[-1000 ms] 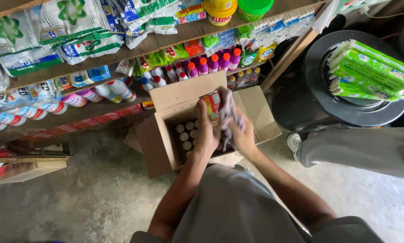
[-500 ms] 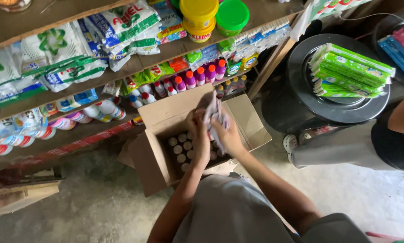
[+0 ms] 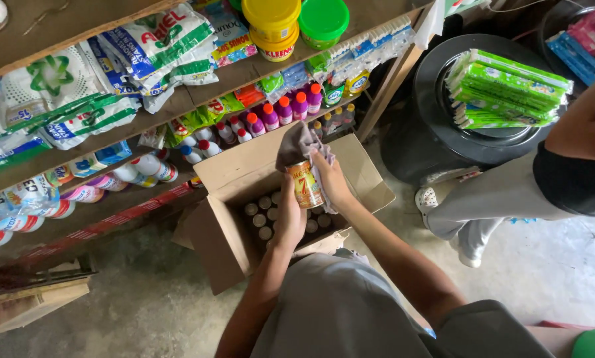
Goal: Wiping canned goods with a cloth and placing them onto a store shelf.
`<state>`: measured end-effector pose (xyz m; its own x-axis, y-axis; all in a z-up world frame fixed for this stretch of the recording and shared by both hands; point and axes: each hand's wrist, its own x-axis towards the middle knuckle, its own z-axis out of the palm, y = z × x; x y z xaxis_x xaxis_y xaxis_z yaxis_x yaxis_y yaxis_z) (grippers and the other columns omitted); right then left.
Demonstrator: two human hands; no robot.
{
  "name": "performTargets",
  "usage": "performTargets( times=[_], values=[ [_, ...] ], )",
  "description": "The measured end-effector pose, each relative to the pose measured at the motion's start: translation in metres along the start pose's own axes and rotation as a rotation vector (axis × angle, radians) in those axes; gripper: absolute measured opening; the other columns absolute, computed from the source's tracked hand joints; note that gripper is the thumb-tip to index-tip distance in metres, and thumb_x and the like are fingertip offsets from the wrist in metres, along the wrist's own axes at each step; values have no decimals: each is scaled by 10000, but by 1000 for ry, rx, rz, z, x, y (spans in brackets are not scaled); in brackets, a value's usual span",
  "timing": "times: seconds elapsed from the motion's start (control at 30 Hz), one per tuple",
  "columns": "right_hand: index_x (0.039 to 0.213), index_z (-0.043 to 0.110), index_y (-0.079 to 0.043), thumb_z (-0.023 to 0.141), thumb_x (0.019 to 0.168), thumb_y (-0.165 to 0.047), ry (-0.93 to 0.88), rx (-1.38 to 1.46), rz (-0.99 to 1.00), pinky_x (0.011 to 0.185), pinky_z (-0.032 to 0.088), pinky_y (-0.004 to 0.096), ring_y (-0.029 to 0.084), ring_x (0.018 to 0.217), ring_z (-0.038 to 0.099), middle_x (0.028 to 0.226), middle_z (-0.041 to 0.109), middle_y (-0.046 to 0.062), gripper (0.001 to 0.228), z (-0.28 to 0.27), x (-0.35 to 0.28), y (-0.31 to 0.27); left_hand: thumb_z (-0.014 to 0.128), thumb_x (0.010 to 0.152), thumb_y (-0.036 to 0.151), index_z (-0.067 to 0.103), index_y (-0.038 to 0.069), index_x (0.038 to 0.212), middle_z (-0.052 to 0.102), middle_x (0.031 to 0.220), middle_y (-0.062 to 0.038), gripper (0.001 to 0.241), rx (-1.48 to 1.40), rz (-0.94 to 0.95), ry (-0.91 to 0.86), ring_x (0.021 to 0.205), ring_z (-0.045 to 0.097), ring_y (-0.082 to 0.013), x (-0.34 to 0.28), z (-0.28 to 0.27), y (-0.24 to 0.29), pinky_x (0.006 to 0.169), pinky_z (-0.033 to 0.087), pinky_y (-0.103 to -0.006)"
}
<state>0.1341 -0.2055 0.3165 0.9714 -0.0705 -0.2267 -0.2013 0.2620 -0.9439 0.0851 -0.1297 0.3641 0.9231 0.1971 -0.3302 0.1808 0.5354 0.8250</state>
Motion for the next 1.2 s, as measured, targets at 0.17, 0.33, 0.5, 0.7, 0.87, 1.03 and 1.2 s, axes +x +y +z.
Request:
performTargets(
  times=[0.17,0.33,0.5,0.7,0.87,1.03,1.2],
  values=[
    [1310,700,-57,688,955,-126,-27,-127,-196,1061,456,469,217,1163,602,1273,701,175,362,-5,-21,16,497,1054,538,341,156,1314,377,1376,-122,487,163,78,105,1335,419,-258,25,-21,-24,1155,309,-482],
    [1498,537,-122,785,864,-130,-216,-566,-765,1112,380,660,572,1388,440,1556,390,330,681,-17,-34,1,395,1111,467,517,145,1124,535,1153,-59,345,-54,85,24,1162,544,-250,28,-30,-27,1028,417,-437],
    [1401,582,-24,635,1016,-287,-54,19,-96,1035,488,449,222,1080,631,1165,669,121,469,-29,11,43,331,1005,549,540,18,1342,617,1268,-157,663,11,-75,-118,1054,602,-202,18,-30,-28,912,494,-339],
    [1037,743,-104,688,995,-273,72,184,27,786,525,327,127,810,642,917,696,19,183,-5,-16,-2,621,952,612,279,117,1431,451,1343,-215,769,300,157,-39,1275,481,-340,18,-23,-39,1122,363,-545],
    [1450,600,-134,664,965,-172,-168,-489,-784,1107,406,626,551,1379,475,1556,407,335,491,-12,-33,3,458,1087,423,460,36,1311,533,1281,-175,447,147,201,-16,1223,508,-316,17,-27,-22,1067,382,-459],
    [1492,569,-154,659,907,-73,-208,-378,-747,1127,380,625,480,1396,476,1555,414,291,597,-23,-23,14,536,998,542,453,-37,1446,493,1455,-324,736,313,-37,-146,1377,455,-471,5,-13,13,1130,346,-588],
    [1056,705,8,714,867,-12,-264,-237,-508,1044,457,510,337,1108,645,1086,686,189,191,-31,-1,-2,653,931,558,590,65,1347,627,1295,-219,648,667,67,-271,1215,618,-378,37,-71,-51,982,487,-525]
  ],
)
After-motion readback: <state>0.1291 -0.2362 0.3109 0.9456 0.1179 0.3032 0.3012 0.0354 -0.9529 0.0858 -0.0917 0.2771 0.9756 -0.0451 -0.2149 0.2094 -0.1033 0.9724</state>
